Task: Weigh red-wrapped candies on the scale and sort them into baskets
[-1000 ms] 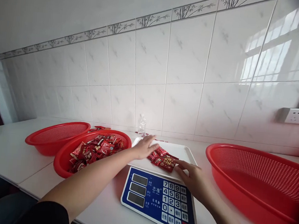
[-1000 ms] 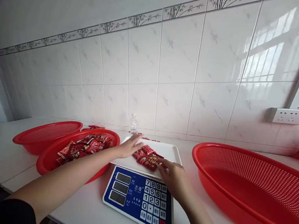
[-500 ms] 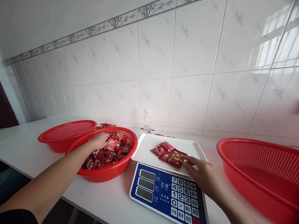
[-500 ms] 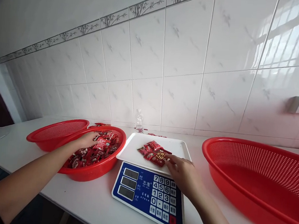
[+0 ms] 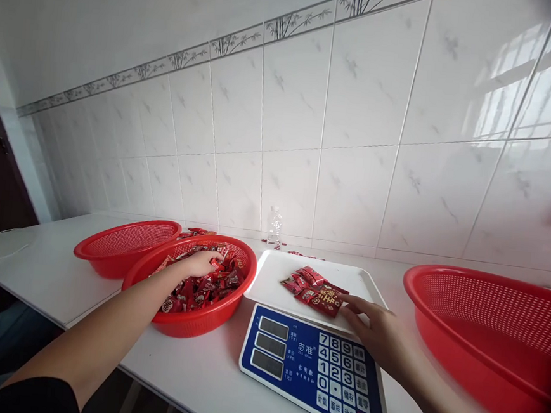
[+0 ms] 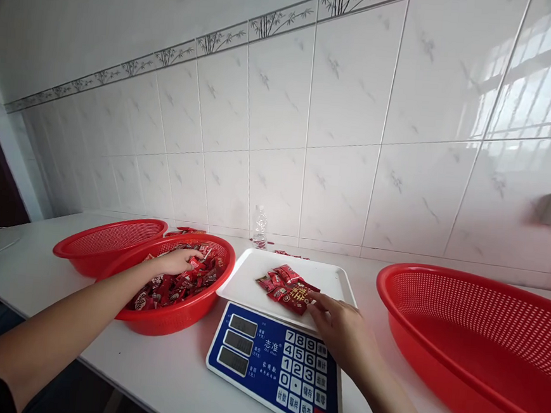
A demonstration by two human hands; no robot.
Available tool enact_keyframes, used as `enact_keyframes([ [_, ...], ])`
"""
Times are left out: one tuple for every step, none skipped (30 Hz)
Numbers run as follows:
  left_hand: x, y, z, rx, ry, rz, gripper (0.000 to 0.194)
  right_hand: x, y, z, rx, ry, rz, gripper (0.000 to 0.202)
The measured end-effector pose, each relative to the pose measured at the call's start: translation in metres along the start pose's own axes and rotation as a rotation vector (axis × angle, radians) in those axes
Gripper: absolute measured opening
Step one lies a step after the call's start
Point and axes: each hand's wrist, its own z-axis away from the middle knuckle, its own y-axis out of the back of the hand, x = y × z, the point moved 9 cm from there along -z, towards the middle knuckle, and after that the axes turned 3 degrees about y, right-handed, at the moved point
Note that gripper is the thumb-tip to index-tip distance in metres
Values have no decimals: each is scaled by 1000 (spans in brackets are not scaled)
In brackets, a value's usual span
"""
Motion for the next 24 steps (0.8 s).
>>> enact_keyframes([
  [2, 0, 0, -10, 4, 9, 32, 1, -1, 0, 2, -3, 2, 38],
  [5, 2, -1, -14, 8, 23, 29, 3, -2, 0, 5, -5, 5, 38],
  [8, 5, -1, -9, 10, 41, 28, 4, -3, -1, 7, -5, 5, 39],
  [12, 10, -1, 6, 12, 64, 27, 6, -4, -1, 8, -5, 3, 39],
  [16, 16, -1, 25, 11, 91, 27, 8, -6, -1, 6, -7, -1, 39],
  [21, 23, 0, 42, 6, 123, 27, 9, -7, -1, 6, -11, -5, 39],
  [25, 29, 1, 52, -4, 158, 28, 10, -7, -1, 6, -14, -8, 40],
  [29, 33, 3, 53, -18, 191, 30, 11, -8, -1, 5, -16, -9, 40],
  [32, 36, 5, 43, -34, 219, 33, 10, -8, -1, 3, -13, -11, 40],
  [34, 37, 8, 26, -47, 235, 36, 9, -7, -1, 0, -8, -12, 40],
  [34, 35, 10, 0, -52, 234, 37, 8, -7, -1, -5, -4, -11, 40],
  [32, 30, 12, -33, -46, 214, 38, 7, -7, 0, -13, -2, -9, 40],
  [29, 23, 15, -75, -30, 175, 37, 6, -7, 0, -20, -1, -9, 40],
  [25, 14, 17, -126, -9, 119, 34, 5, -6, 0, -23, 0, -9, 40],
  [21, 3, 19, -180, 13, 52, 31, 5, -5, 0, -20, 3, -10, 39],
  [18, -7, 21, -232, 32, -19, 28, 4, -5, 0, -14, 7, -11, 39],
  [15, -17, 23, -278, 45, -90, 27, 4, -4, 0, -8, 11, -11, 38],
  [14, -25, 24, -313, 53, -154, 27, 4, -4, 0, -5, 14, -10, 38],
  [14, -31, 24, -339, 57, -210, 28, 4, -4, 0, -5, 13, -8, 38],
  [14, -35, 24, -358, 57, -257, 29, 5, -5, 0, -5, 11, -8, 38],
  [15, -37, 23, -376, 56, -296, 30, 5, -5, 0, -6, 8, -9, 38],
  [15, -38, 23, -396, 53, -328, 31, 5, -5, 0, -7, 5, -13, 39],
  [15, -39, 23, -417, 46, -352, 31, 5, -5, 0, -8, 1, -16, 39],
  [15, -39, 23, -438, 39, -370, 31, 5, -5, 0, -11, -3, -17, 39],
])
